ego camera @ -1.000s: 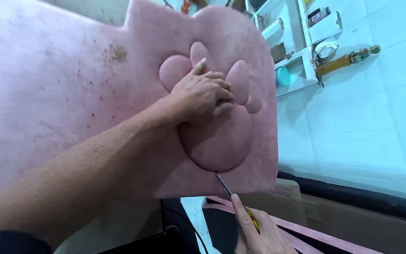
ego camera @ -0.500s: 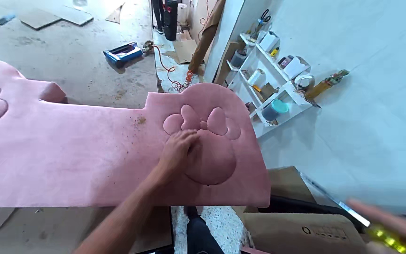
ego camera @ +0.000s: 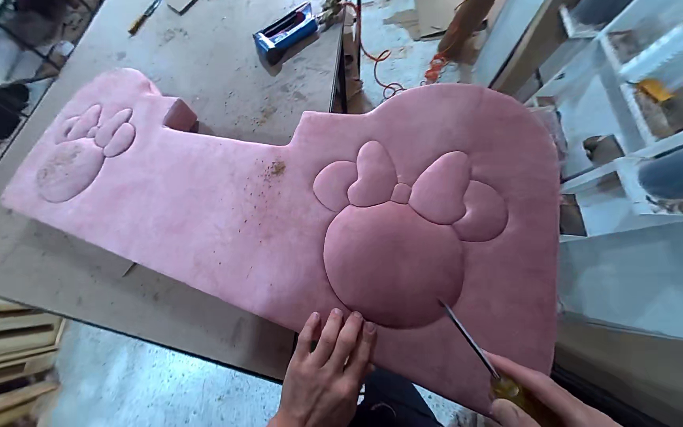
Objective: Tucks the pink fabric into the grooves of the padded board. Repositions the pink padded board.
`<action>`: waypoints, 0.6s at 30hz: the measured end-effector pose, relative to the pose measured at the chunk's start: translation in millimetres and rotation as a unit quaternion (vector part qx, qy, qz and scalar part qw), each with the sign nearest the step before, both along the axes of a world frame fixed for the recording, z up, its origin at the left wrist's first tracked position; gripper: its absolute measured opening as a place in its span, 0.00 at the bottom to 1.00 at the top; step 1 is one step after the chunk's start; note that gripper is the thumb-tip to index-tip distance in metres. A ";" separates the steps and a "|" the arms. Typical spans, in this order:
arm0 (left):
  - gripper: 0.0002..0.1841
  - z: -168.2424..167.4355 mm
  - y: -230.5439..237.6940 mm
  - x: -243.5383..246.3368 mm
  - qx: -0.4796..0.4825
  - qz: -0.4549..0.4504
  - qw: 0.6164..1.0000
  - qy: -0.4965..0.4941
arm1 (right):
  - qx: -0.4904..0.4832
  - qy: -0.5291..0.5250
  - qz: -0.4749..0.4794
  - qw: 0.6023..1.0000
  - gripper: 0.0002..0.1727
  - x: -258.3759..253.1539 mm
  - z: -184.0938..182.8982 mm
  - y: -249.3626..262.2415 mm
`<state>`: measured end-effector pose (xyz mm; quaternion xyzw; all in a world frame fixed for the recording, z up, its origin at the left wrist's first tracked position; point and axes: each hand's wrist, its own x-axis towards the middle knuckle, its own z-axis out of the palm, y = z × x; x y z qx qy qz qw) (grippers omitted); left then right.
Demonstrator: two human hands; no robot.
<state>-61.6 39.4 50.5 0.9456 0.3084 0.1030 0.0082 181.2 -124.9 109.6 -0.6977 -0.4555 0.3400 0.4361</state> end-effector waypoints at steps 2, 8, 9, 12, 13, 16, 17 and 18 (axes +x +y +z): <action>0.24 13.5 3.3 6.9 -0.046 0.018 0.999 0.017 | 0.023 0.131 -0.007 0.991 0.24 -1.4 5.6 9.2; 0.11 -2.7 -22.6 -19.3 -0.205 0.210 0.914 -0.279 | 0.261 0.242 0.107 0.928 0.12 -5.2 49.1 69.1; 0.11 -9.0 -38.7 -20.1 -0.278 0.274 0.853 -0.346 | 0.291 0.267 0.112 0.912 0.11 -12.5 55.2 81.1; 0.30 -18.8 -64.3 -2.8 -0.579 0.368 0.574 -0.447 | 0.334 0.311 0.109 0.883 0.19 -40.9 50.1 112.7; 0.37 -22.2 -64.0 5.8 -0.643 0.358 0.492 -0.465 | 0.319 0.315 0.081 0.890 0.20 -53.2 42.9 125.1; 0.44 -27.0 -56.1 27.5 -0.680 0.286 0.401 -0.544 | 0.292 0.307 0.037 0.905 0.24 -82.7 36.9 142.2; 0.44 -30.2 -54.6 30.2 -0.674 0.267 0.388 -0.569 | 0.287 0.278 0.053 0.915 0.24 -87.0 36.1 140.8; 0.43 -34.7 -54.8 31.7 -0.665 0.256 0.383 -0.587 | 0.264 0.257 0.056 0.928 0.22 -90.1 27.0 140.5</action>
